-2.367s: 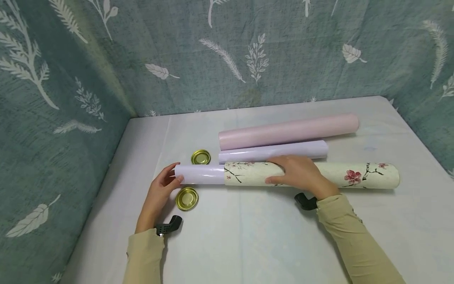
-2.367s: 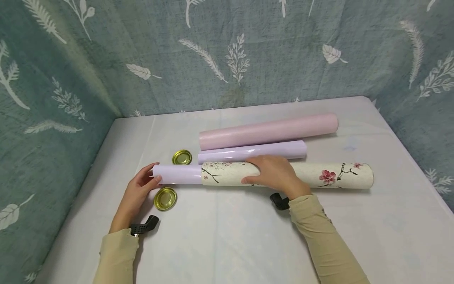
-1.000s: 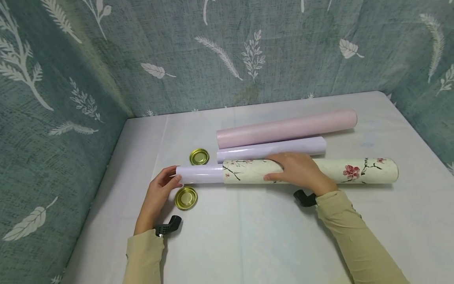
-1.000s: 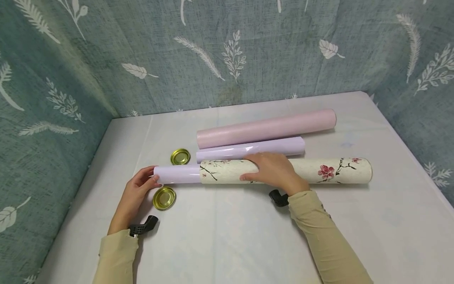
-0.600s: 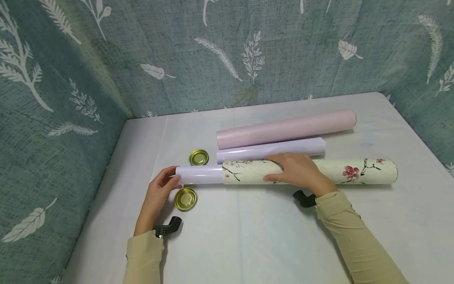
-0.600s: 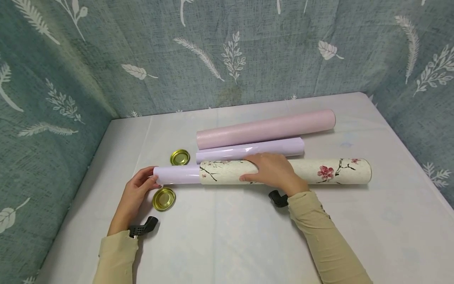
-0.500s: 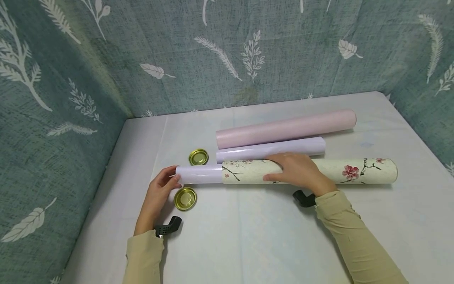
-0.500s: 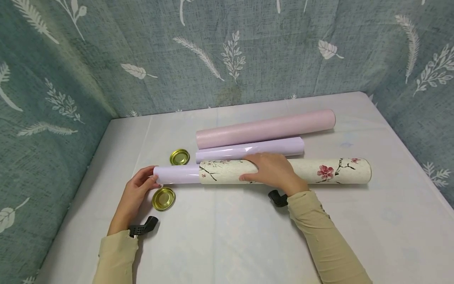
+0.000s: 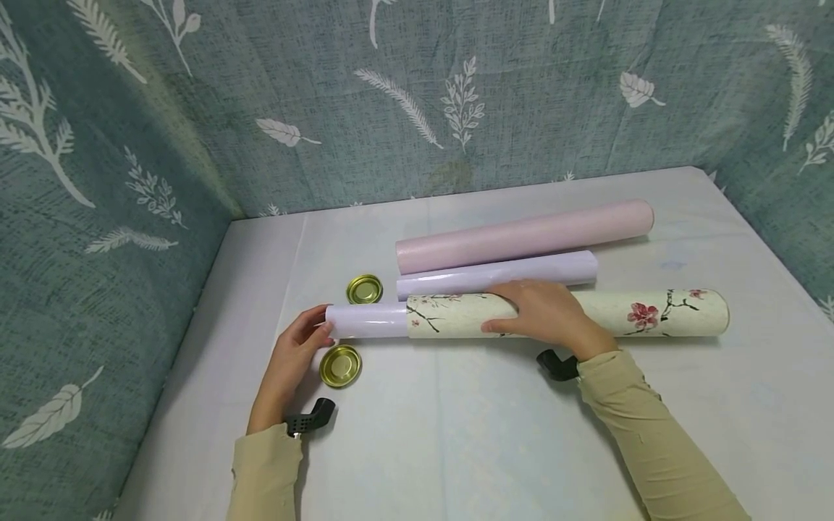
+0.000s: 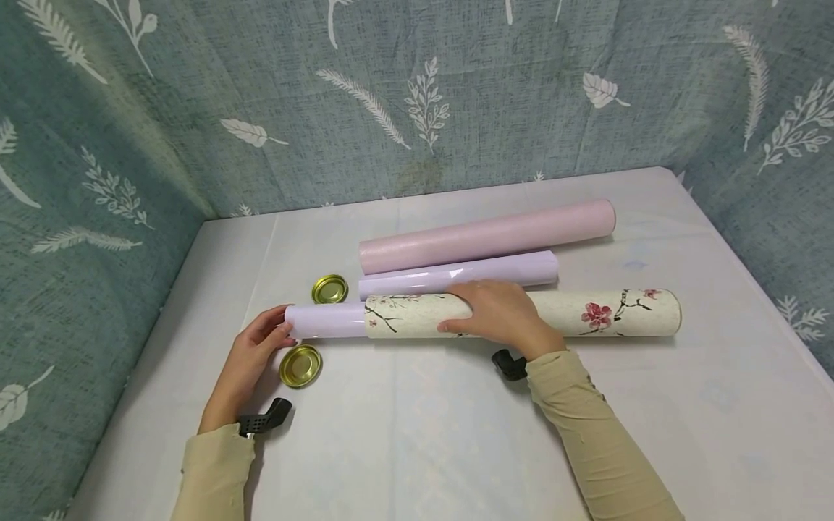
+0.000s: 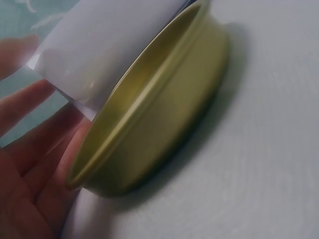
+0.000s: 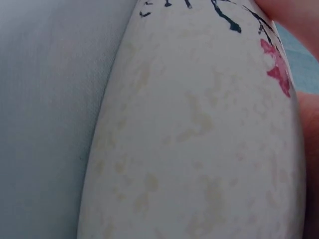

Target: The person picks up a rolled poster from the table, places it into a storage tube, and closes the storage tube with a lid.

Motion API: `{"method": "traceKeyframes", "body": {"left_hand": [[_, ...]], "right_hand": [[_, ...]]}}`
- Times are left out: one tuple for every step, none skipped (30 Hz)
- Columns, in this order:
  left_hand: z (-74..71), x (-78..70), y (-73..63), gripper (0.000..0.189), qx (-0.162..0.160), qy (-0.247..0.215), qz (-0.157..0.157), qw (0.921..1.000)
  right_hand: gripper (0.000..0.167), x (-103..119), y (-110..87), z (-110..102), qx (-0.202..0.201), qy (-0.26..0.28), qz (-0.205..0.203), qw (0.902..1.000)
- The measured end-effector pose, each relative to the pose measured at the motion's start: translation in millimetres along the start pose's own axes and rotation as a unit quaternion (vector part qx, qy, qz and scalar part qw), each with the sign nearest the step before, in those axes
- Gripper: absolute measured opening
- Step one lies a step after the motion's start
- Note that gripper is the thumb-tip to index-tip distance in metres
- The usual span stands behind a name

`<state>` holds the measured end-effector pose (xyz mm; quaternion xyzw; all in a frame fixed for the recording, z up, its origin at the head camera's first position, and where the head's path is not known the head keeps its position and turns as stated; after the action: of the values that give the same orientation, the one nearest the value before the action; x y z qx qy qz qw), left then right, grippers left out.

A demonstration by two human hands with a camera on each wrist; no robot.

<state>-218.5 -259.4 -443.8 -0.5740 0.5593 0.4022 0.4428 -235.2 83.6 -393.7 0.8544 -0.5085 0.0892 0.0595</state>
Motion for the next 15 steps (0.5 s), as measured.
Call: {"method": "traceKeyframes", "body": {"left_hand": [[0.6, 0.1, 0.1, 0.050, 0.002, 0.002, -0.002, 1.0000], [1.2, 0.2, 0.2, 0.050, 0.002, 0.003, -0.003, 1.0000], [2.0, 0.2, 0.1, 0.051, 0.004, 0.005, -0.002, 1.0000], [2.3, 0.6, 0.3, 0.051, 0.004, 0.006, -0.003, 1.0000], [2.7, 0.8, 0.5, 0.051, 0.004, 0.006, -0.004, 1.0000], [3.1, 1.0, 0.6, 0.051, 0.004, 0.006, -0.005, 1.0000], [3.6, 1.0, 0.6, 0.051, 0.005, 0.006, -0.005, 1.0000], [3.9, 0.9, 0.7, 0.052, 0.005, 0.006, -0.004, 1.0000], [4.3, 0.9, 0.7, 0.052, 0.005, 0.008, -0.003, 0.9999], [4.4, 0.8, 0.6, 0.052, 0.004, 0.008, -0.004, 1.0000], [4.6, 0.8, 0.5, 0.052, 0.005, 0.010, -0.004, 0.9999], [4.9, 0.9, 0.2, 0.052, 0.006, 0.011, -0.004, 0.9999], [5.1, 0.7, 0.0, 0.052, 0.008, 0.010, -0.003, 0.9999], [5.1, 0.9, -0.2, 0.051, 0.008, 0.009, -0.002, 0.9999], [5.4, 0.9, -0.3, 0.051, 0.010, 0.008, -0.002, 0.9999]], "right_hand": [[0.070, 0.1, 0.2, 0.2, -0.001, 0.000, 0.001, 1.0000], [0.069, 0.2, 0.3, 0.1, -0.002, 0.000, 0.002, 1.0000], [0.069, 0.2, 0.4, 0.3, -0.003, -0.001, 0.002, 1.0000], [0.069, 0.2, 0.4, 0.4, -0.004, 0.000, 0.003, 1.0000], [0.069, 0.1, 0.5, 0.3, -0.005, 0.000, 0.004, 1.0000], [0.070, 0.2, 0.4, 0.1, -0.006, 0.000, 0.004, 1.0000], [0.070, 0.1, 0.4, -0.2, -0.008, -0.001, 0.005, 1.0000], [0.070, 0.2, 0.4, -0.4, -0.009, -0.002, 0.005, 0.9999], [0.070, 0.2, 0.4, -0.3, -0.010, -0.002, 0.004, 0.9999], [0.070, 0.2, 0.4, -0.4, -0.010, -0.003, 0.004, 0.9999], [0.070, 0.4, 0.5, -0.5, -0.010, -0.003, 0.003, 0.9999], [0.070, 0.6, 0.6, -0.4, -0.009, -0.004, 0.003, 0.9999], [0.070, 0.8, 0.6, -0.2, -0.008, -0.004, 0.002, 1.0000], [0.070, 1.1, 0.6, 0.1, -0.007, -0.004, 0.001, 1.0000], [0.070, 1.4, 0.7, 0.4, -0.006, -0.004, 0.000, 1.0000]]}}
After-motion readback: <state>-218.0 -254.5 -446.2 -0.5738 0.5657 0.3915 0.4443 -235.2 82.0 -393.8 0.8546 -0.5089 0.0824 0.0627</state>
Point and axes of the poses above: each hand's wrist, its own y-axis towards the middle knuckle, its own z-axis out of the palm, x = y × z, the point moved 10 cm from there along y, towards the middle knuckle, and after that the axes turned 7 degrees about -y, right-handed, at the moved point
